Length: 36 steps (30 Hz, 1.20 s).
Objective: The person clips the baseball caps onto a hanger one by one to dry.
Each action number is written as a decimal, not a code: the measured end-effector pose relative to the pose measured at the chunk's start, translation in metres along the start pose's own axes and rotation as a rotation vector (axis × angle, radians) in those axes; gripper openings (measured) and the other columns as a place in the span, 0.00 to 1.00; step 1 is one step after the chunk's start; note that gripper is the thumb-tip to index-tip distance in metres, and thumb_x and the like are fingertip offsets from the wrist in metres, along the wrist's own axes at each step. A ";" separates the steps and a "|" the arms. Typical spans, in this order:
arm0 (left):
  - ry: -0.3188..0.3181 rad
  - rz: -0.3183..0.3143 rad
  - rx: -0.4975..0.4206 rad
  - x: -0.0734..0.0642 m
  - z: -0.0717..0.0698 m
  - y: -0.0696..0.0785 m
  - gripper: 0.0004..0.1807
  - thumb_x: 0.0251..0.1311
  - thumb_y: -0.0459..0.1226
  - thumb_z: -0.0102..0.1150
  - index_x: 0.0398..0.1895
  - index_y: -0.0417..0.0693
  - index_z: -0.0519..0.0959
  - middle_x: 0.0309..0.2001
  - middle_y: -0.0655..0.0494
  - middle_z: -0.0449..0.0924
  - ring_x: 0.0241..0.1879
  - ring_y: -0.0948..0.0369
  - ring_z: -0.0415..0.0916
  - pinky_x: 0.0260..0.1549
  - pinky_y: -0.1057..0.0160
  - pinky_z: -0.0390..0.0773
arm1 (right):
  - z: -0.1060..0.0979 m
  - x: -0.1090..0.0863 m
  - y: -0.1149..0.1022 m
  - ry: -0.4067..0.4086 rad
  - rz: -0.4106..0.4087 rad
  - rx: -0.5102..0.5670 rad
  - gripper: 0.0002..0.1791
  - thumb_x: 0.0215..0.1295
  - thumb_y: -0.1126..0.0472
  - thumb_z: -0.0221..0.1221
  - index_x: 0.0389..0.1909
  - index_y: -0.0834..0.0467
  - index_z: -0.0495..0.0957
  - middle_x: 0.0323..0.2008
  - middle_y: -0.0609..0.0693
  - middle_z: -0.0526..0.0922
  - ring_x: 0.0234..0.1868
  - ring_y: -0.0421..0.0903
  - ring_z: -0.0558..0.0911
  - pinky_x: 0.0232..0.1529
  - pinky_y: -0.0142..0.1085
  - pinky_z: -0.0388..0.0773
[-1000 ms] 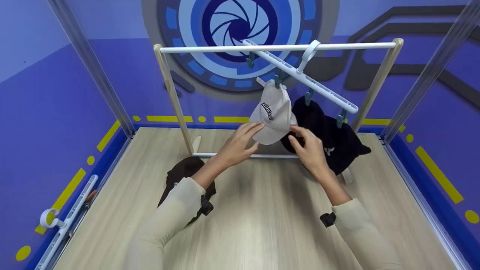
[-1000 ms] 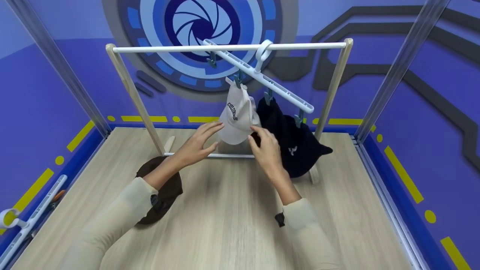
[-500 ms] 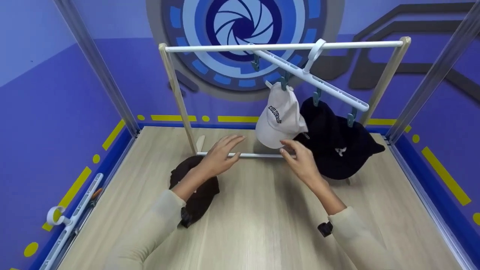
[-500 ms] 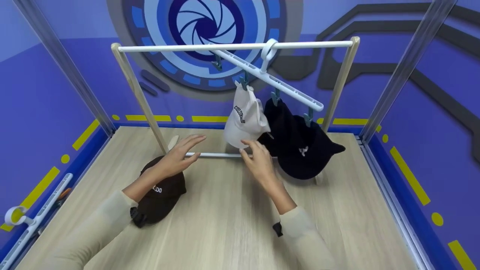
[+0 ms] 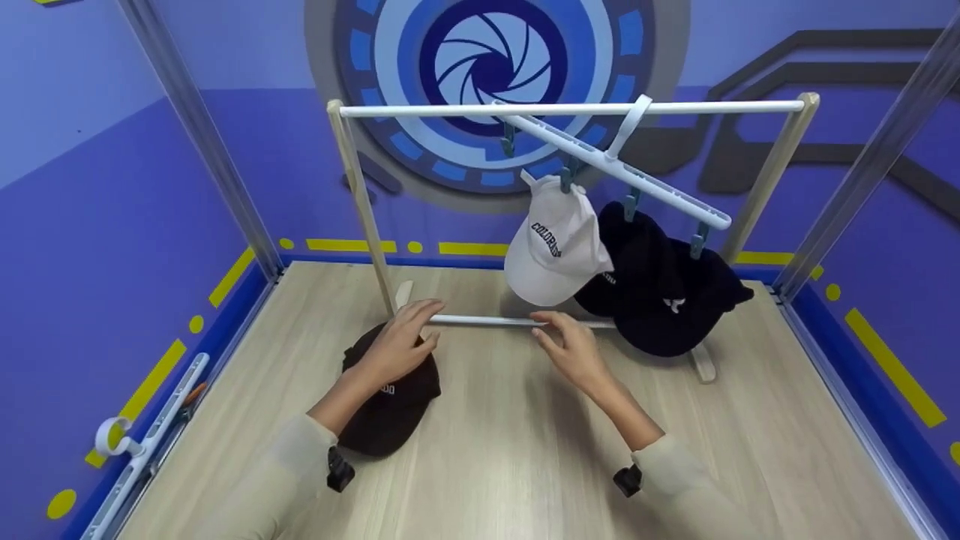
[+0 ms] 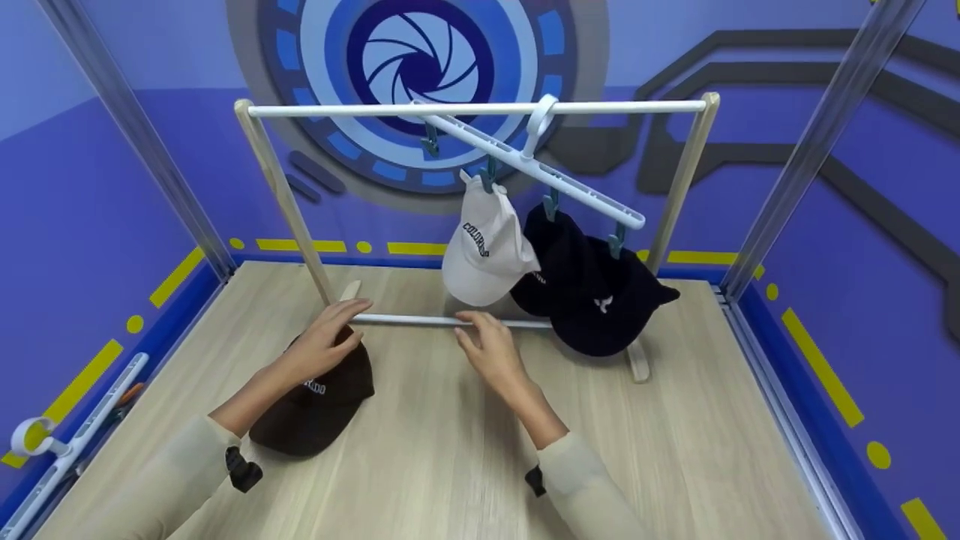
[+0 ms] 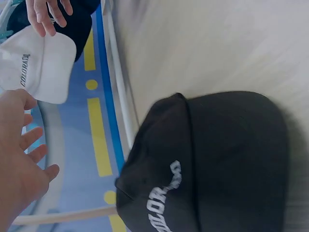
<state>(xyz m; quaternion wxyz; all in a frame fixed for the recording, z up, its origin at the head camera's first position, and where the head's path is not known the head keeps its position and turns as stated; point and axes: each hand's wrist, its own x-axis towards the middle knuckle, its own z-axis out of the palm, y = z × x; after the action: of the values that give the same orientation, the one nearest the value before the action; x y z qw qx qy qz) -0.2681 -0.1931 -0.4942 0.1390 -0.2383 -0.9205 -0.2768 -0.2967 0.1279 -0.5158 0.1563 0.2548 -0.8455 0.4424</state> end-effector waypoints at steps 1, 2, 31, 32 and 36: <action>0.000 -0.009 0.007 -0.002 0.000 -0.002 0.27 0.70 0.36 0.59 0.71 0.43 0.70 0.70 0.44 0.70 0.71 0.47 0.64 0.68 0.45 0.65 | 0.004 -0.001 0.000 -0.006 0.005 0.005 0.15 0.70 0.62 0.64 0.54 0.62 0.83 0.52 0.55 0.86 0.52 0.53 0.85 0.54 0.50 0.78; -0.001 -0.024 0.016 -0.005 0.000 -0.005 0.27 0.70 0.36 0.58 0.72 0.44 0.70 0.70 0.44 0.70 0.71 0.47 0.64 0.68 0.45 0.65 | 0.007 -0.002 -0.001 -0.012 0.012 0.017 0.15 0.70 0.62 0.64 0.55 0.61 0.83 0.52 0.54 0.86 0.52 0.52 0.85 0.55 0.50 0.78; 0.094 -0.355 -0.075 -0.043 0.020 -0.079 0.27 0.70 0.30 0.53 0.71 0.32 0.66 0.71 0.32 0.62 0.72 0.35 0.57 0.70 0.38 0.57 | 0.127 -0.003 -0.004 -0.178 0.136 0.351 0.15 0.74 0.63 0.58 0.55 0.67 0.80 0.51 0.61 0.85 0.53 0.56 0.84 0.55 0.44 0.81; 0.100 -0.351 -0.077 -0.041 0.020 -0.080 0.27 0.70 0.30 0.53 0.71 0.32 0.66 0.71 0.32 0.63 0.71 0.35 0.57 0.70 0.38 0.57 | 0.130 -0.001 -0.005 -0.181 0.150 0.359 0.15 0.74 0.63 0.58 0.55 0.67 0.80 0.51 0.61 0.85 0.53 0.56 0.84 0.54 0.43 0.81; 0.108 -0.316 -0.070 -0.030 0.017 -0.085 0.26 0.71 0.29 0.52 0.70 0.30 0.67 0.69 0.31 0.65 0.71 0.36 0.60 0.70 0.39 0.58 | 0.139 0.008 -0.007 -0.208 0.235 0.383 0.17 0.74 0.63 0.58 0.57 0.67 0.79 0.53 0.61 0.84 0.50 0.55 0.85 0.43 0.38 0.84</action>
<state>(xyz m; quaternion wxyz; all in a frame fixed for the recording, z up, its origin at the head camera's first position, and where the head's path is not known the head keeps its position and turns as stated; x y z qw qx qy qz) -0.2889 -0.2562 -0.5574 0.1348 -0.0799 -0.9275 -0.3395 -0.3045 0.0078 -0.5851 -0.0351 0.2240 -0.7817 0.5810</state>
